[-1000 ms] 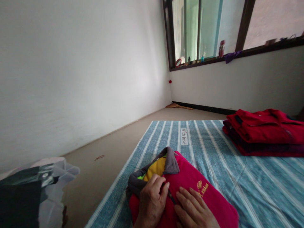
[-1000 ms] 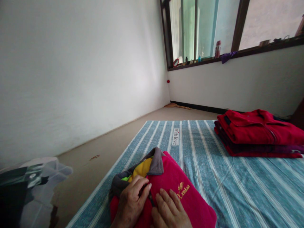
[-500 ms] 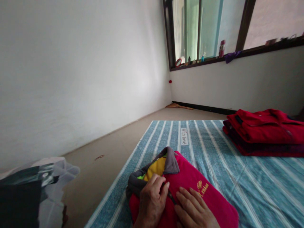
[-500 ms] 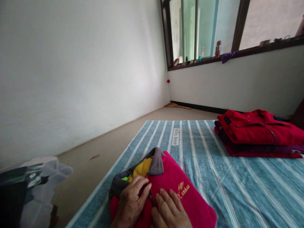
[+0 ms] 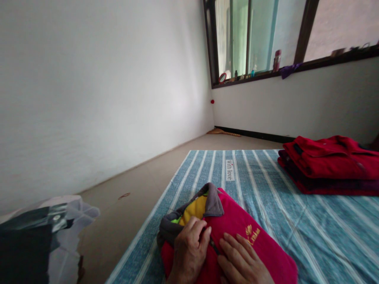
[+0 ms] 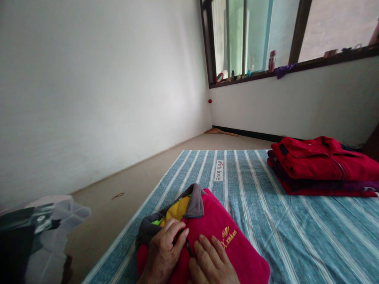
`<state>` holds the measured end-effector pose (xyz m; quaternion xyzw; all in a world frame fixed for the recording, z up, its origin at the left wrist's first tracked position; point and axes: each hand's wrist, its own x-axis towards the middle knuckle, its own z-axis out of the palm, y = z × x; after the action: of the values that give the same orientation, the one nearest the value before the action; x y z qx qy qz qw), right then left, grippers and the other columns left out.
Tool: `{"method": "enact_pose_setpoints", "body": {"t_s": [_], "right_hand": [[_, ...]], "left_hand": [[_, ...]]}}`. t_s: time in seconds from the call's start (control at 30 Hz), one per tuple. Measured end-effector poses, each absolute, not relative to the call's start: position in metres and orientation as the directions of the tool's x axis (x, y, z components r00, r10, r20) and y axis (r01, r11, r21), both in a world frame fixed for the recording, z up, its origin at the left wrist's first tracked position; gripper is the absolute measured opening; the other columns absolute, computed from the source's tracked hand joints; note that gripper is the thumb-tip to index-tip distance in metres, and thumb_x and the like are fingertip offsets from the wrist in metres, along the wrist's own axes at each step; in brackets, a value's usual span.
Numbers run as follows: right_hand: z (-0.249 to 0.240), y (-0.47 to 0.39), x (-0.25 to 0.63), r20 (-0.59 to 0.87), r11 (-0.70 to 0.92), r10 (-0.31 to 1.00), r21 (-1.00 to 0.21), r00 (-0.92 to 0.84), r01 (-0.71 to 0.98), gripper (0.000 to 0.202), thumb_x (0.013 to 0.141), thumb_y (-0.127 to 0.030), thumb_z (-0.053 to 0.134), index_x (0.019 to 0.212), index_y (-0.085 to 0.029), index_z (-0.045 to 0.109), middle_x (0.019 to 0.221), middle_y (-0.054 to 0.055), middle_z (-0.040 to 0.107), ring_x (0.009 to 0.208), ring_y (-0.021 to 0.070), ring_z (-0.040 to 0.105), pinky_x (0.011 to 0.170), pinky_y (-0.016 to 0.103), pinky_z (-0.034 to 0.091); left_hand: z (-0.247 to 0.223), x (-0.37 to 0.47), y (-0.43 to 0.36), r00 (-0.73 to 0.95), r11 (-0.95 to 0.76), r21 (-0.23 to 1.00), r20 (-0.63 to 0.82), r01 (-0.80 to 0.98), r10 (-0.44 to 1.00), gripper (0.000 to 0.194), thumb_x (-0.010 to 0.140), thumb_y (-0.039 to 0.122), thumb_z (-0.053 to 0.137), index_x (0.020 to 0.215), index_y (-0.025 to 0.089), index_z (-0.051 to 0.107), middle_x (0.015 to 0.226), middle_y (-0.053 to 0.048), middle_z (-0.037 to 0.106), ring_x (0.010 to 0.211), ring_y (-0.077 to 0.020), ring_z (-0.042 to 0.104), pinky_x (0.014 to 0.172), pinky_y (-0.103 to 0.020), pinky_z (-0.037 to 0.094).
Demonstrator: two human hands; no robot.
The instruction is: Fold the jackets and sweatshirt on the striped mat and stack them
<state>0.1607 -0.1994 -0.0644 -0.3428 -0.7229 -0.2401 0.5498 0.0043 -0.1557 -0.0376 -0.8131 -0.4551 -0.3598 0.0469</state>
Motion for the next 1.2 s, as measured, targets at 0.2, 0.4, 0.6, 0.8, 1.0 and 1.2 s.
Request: {"method": "enact_pose_setpoints", "body": {"t_s": [0.2,0.4,0.6,0.8,1.0,1.2], "right_hand": [[-0.064,-0.199,0.161,0.962,0.65,0.226,-0.03,-0.156,0.759,0.029,0.093,-0.023,0.04,0.074,-0.021,0.062,0.084,0.002,0.071,0.094,0.0147,0.065,0.106,0.027,0.035],[-0.067,-0.199,0.161,0.959,0.647,0.227,-0.021,-0.167,0.763,0.029,0.094,-0.023,0.038,0.077,-0.021,0.062,0.085,0.002,0.071,0.096,0.0146,0.064,0.107,0.028,0.035],[-0.069,-0.199,0.161,0.957,0.644,0.23,-0.013,-0.177,0.765,0.027,0.092,-0.023,0.041,0.076,-0.021,0.062,0.087,0.002,0.071,0.097,0.0148,0.064,0.108,0.029,0.034],[-0.071,-0.199,0.162,0.955,0.64,0.228,-0.002,-0.188,0.768,0.021,0.089,-0.02,0.043,0.078,-0.021,0.061,0.09,0.003,0.071,0.099,0.0155,0.064,0.106,0.03,0.036],[-0.074,-0.199,0.162,0.954,0.636,0.229,0.004,-0.194,0.772,0.018,0.088,-0.023,0.044,0.079,-0.022,0.06,0.09,0.003,0.071,0.095,0.0167,0.065,0.104,0.032,0.037],[-0.076,-0.198,0.163,0.948,0.63,0.234,0.022,-0.217,0.776,0.014,0.087,-0.024,0.046,0.082,-0.022,0.06,0.091,0.003,0.071,0.095,0.0171,0.065,0.101,0.033,0.04]], "left_hand": [[-0.038,0.004,-0.155,0.328,-0.582,0.255,0.625,0.773,0.709,0.017,0.091,0.022,0.046,0.082,0.019,0.06,0.073,-0.002,0.062,0.065,-0.0138,0.062,0.061,-0.023,0.049],[-0.037,0.005,-0.155,0.329,-0.587,0.25,0.632,0.77,0.701,0.016,0.091,0.021,0.047,0.081,0.019,0.06,0.073,-0.002,0.062,0.066,-0.0135,0.063,0.061,-0.022,0.049],[-0.037,0.004,-0.156,0.322,-0.583,0.266,0.626,0.768,0.71,0.016,0.09,0.021,0.048,0.08,0.02,0.06,0.072,-0.002,0.062,0.065,-0.0135,0.062,0.061,-0.022,0.049],[-0.037,0.004,-0.155,0.326,-0.584,0.257,0.629,0.77,0.706,0.018,0.091,0.022,0.047,0.08,0.02,0.06,0.072,-0.002,0.062,0.064,-0.0136,0.062,0.06,-0.022,0.049],[-0.037,0.004,-0.156,0.323,-0.579,0.264,0.621,0.771,0.714,0.017,0.09,0.022,0.047,0.08,0.02,0.061,0.072,-0.002,0.062,0.065,-0.0139,0.062,0.06,-0.023,0.049],[-0.035,0.004,-0.155,0.325,-0.571,0.26,0.611,0.779,0.722,0.019,0.091,0.023,0.046,0.079,0.02,0.061,0.072,-0.002,0.062,0.065,-0.0139,0.062,0.061,-0.022,0.05]]}}
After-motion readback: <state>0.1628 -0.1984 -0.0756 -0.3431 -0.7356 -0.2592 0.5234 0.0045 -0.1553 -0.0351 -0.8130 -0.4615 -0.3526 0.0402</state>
